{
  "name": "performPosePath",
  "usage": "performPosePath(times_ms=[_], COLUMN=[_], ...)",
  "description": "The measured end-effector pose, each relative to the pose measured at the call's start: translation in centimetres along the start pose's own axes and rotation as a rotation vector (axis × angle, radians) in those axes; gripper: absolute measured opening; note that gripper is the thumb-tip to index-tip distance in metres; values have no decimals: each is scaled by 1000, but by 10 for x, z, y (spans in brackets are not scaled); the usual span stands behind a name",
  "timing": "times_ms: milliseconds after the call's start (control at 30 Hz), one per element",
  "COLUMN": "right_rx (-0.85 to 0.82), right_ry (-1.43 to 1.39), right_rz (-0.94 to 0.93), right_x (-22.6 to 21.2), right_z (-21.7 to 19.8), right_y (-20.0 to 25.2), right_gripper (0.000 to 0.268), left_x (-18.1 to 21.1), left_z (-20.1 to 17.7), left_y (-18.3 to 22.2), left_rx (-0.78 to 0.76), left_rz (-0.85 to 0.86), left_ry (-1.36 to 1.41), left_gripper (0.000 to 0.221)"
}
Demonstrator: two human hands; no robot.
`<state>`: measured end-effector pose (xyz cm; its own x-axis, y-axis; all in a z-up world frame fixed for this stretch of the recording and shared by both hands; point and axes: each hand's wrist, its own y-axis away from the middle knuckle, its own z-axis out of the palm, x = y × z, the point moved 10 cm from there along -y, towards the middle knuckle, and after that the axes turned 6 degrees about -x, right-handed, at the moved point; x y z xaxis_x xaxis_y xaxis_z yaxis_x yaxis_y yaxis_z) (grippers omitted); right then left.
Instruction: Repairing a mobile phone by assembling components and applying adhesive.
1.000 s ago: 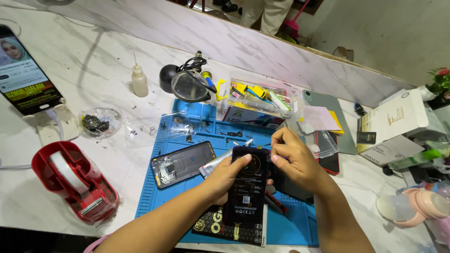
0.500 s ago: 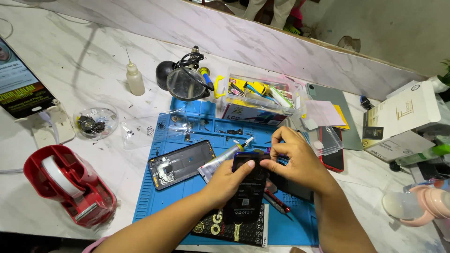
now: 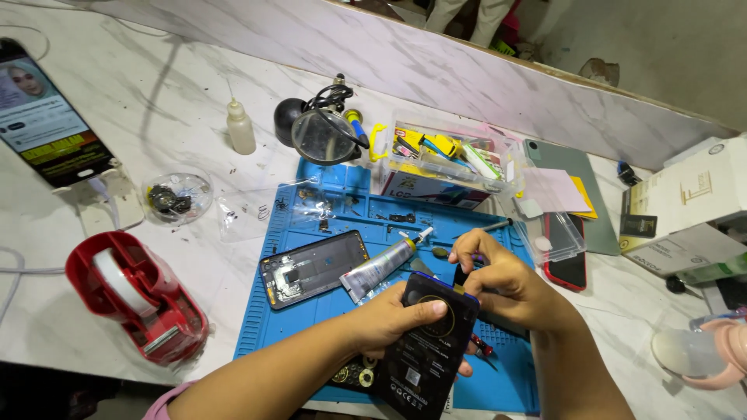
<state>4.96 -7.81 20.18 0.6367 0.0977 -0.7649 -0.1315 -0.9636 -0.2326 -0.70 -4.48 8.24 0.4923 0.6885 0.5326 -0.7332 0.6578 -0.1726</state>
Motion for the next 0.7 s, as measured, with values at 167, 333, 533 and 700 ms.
performPosePath(times_ms=[167,333,533,700], right_rx=[157,367,823,619], right_ry=[-67,-76,463,452], right_rz=[-40,189,136,133], right_x=[4,61,36,-33], right_z=[-4,-6,-71,-14], right_y=[-1,1,31,-37], right_gripper=[28,39,18,7], left_x=[-1,-11,13,46], left_z=[3,17,-48,-130], left_y=[1,3,-21,-9], left_rx=[-34,-64,256,785], left_rz=[4,-102,214,569], left_ry=[72,36,300,235], left_gripper=[72,65,40,28])
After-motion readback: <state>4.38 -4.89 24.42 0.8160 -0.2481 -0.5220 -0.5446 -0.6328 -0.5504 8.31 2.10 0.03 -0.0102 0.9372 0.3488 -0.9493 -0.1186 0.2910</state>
